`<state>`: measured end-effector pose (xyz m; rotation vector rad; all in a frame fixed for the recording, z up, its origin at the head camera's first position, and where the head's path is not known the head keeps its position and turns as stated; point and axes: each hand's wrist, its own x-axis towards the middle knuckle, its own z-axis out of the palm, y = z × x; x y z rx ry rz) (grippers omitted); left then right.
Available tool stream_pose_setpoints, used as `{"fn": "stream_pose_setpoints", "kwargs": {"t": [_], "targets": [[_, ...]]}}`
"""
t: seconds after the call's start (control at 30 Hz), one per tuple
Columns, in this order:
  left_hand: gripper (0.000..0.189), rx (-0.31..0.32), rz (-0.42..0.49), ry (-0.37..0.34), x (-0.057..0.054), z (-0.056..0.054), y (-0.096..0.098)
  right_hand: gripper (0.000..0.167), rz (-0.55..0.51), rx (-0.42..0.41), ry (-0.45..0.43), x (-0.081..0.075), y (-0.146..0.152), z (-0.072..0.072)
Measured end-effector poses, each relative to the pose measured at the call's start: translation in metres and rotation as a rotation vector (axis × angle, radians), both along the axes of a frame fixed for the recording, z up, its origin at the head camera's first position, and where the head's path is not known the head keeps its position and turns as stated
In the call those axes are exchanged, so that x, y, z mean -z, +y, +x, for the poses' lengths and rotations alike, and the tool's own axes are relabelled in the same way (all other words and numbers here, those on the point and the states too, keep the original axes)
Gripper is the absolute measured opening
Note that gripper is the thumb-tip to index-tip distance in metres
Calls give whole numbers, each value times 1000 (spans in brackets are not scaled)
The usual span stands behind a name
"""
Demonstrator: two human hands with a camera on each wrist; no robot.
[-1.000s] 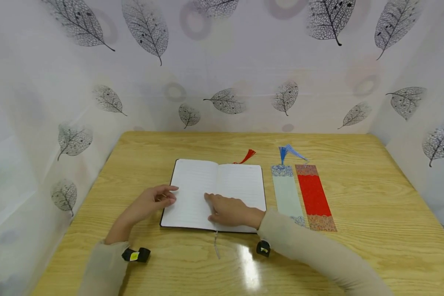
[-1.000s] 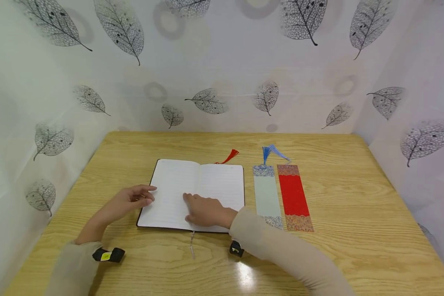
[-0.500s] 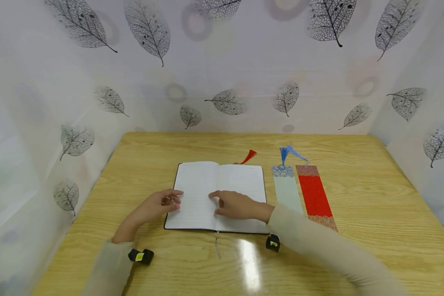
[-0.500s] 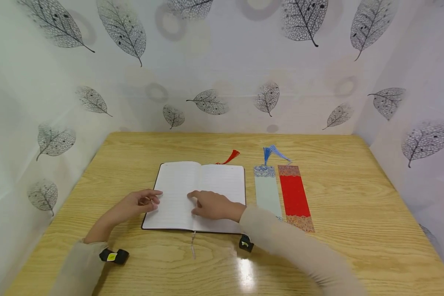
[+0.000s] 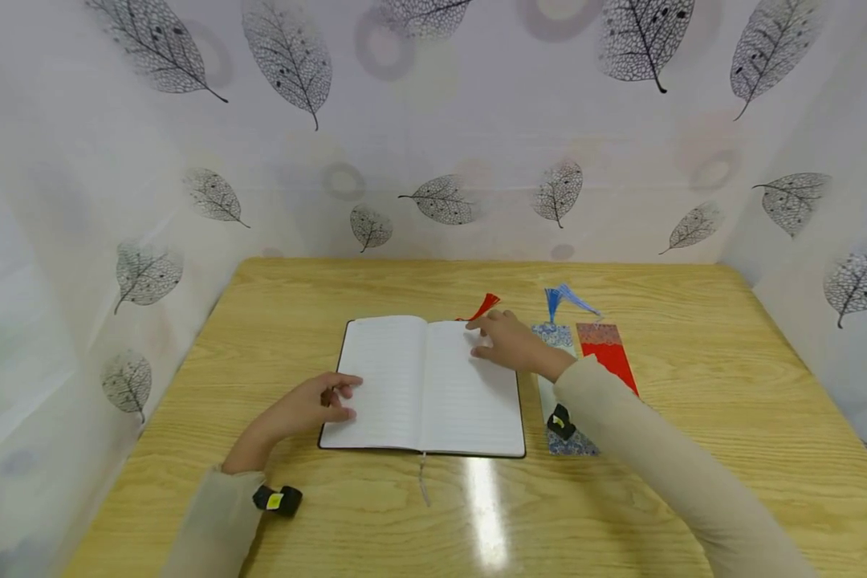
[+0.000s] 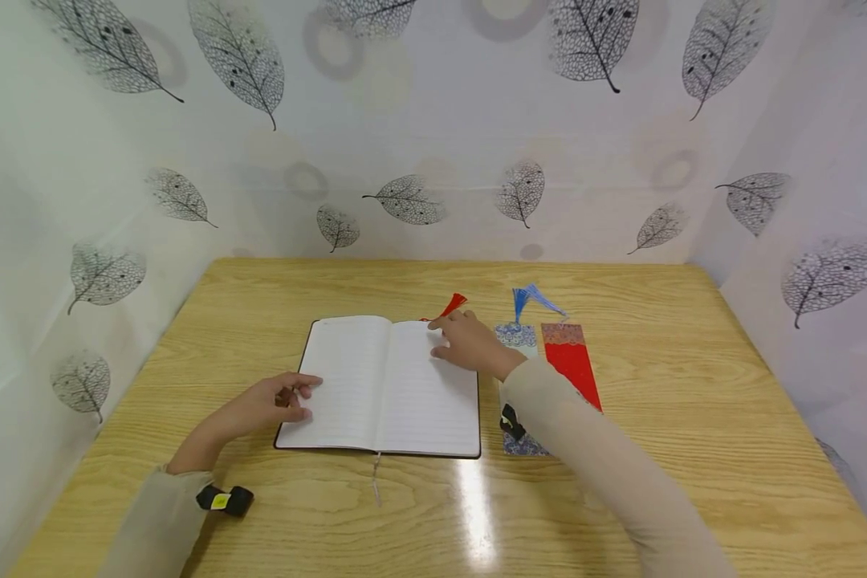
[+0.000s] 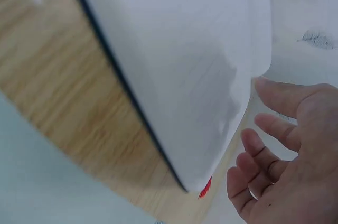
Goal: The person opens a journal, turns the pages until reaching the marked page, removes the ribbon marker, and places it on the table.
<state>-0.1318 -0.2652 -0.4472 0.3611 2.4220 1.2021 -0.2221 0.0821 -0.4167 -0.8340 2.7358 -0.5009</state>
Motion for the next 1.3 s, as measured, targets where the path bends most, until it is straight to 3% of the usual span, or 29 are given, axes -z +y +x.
{"fn": "stream_pose_setpoints", "kwargs": {"t": [0.13,0.3,0.63,1.1,1.3], "targets": [[53,5,-22,6,1,0,0,47,88,34,44,5,7,-9],[53,21,-21,13,3,0,1,52,155,79,10,11,16,-17],[52,12,-7,-3,4,-1,0,51,176,91,-24,13,25,-21],[53,10,-8,4,2,-1,-1,41,41,68,35,11,32,-22],[54,19,4,16,3,-1,-1,42,-151,93,-142,5,40,-19]]}}
